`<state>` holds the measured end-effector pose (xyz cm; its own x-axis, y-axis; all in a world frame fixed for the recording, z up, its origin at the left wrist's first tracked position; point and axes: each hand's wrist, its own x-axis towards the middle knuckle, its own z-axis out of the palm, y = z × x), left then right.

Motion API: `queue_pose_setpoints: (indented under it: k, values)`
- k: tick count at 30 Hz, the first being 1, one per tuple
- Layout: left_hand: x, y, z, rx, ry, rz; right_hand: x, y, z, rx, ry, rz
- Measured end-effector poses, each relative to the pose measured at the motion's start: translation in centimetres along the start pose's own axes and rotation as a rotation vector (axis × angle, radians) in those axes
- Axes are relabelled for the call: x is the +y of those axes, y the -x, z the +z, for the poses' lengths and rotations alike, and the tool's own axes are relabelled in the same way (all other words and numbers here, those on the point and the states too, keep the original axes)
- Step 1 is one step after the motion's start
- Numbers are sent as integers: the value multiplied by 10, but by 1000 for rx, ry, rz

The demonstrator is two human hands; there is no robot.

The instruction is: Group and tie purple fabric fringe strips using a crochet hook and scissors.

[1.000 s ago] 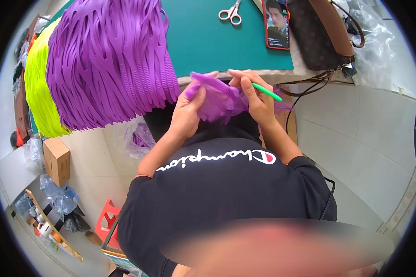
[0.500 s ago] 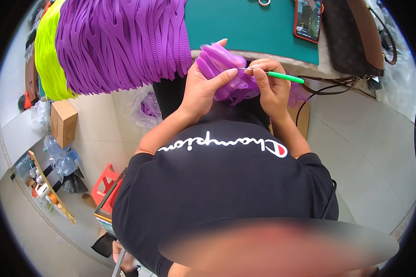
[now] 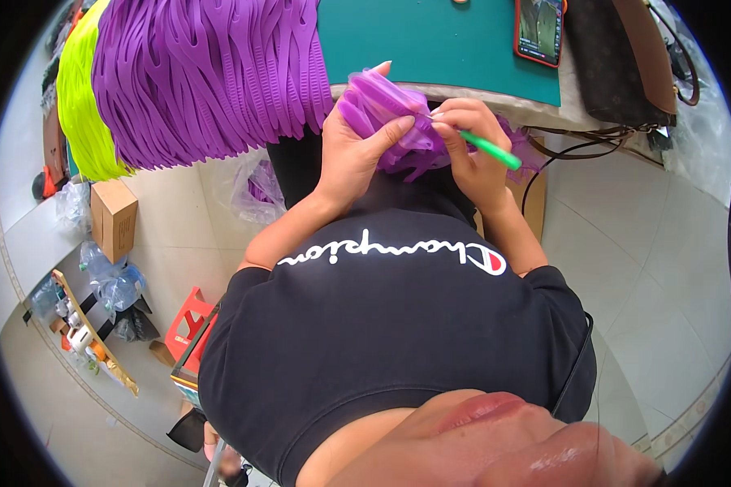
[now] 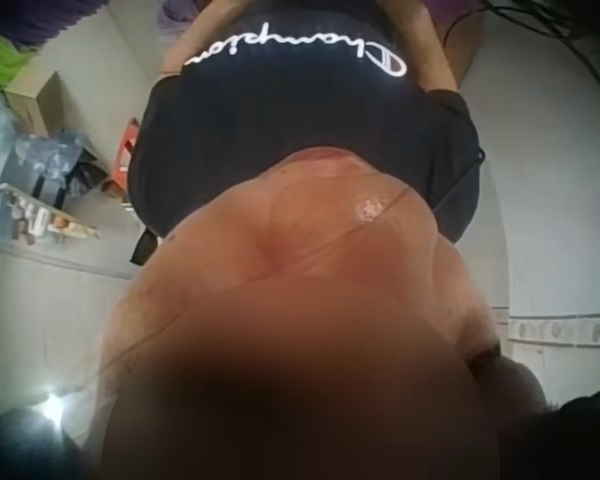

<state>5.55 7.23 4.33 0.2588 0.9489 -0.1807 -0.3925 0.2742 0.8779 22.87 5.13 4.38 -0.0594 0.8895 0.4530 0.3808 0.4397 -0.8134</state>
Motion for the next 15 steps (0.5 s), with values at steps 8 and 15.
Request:
queue_pose_setpoints:
  k: [8,15]
  values:
    - [11,10,-13,-622,-61,-588,57,-57,-93,556,179,-14]
    - [13,12,-7,-140,124,-340,16,-49,-62,-108,-476,255]
